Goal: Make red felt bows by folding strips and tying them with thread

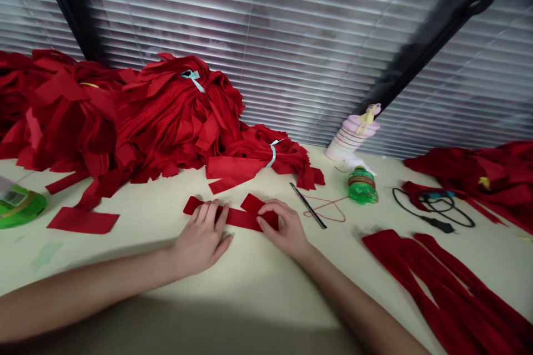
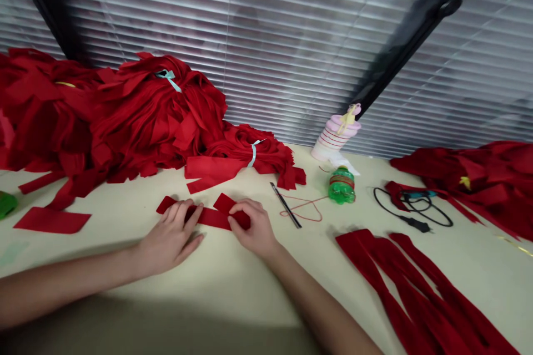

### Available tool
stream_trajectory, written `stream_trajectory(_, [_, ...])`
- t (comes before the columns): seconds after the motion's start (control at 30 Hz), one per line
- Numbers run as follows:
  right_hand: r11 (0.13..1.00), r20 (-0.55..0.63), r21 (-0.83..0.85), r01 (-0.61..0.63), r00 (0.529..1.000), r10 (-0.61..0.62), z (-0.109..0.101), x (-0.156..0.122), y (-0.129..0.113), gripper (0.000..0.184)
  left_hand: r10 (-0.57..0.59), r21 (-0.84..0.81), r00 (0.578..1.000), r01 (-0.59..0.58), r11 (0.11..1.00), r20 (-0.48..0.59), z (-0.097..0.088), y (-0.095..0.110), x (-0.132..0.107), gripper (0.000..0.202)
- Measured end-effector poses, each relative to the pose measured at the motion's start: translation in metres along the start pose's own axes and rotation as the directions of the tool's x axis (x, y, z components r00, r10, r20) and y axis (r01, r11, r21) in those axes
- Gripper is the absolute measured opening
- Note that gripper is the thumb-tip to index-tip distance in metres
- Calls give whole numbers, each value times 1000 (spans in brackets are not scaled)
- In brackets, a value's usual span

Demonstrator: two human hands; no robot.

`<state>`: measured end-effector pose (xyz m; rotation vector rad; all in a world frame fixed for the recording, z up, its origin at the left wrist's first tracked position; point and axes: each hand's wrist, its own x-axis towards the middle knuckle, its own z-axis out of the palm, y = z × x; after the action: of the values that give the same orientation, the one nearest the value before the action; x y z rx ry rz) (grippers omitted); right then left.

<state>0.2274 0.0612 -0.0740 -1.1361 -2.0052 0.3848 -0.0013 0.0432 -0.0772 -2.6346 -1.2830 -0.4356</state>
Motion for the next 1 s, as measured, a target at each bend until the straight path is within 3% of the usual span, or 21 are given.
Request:
stream_trajectory(0.13, [997,75,60,42,996,-46,-1,9,-12,9,31,-4,999,-31,1000,25,-2,1,2,54])
stream_trajectory(0.27, [998,147,-20,53,988,-50,10,10,-12,13,63,84,997,-66,994,43,-4,1,3,43])
stream_trajectory(0.5, [985,172,-151,88,983,-61,18,1,-8,12,56,89,996,-62,994,72,-8,1,2,33])
stream_trajectory(0.77, [977,179,-186,103,981,-70,17,2,-10,11,50,33,997,-52,998,65,-7,-9,11,39])
stream_trajectory(1.0, [977,184,-186,107,980,-72,17,2,-8,11,79,17,996,-80,997,47,-12,8,-4,40])
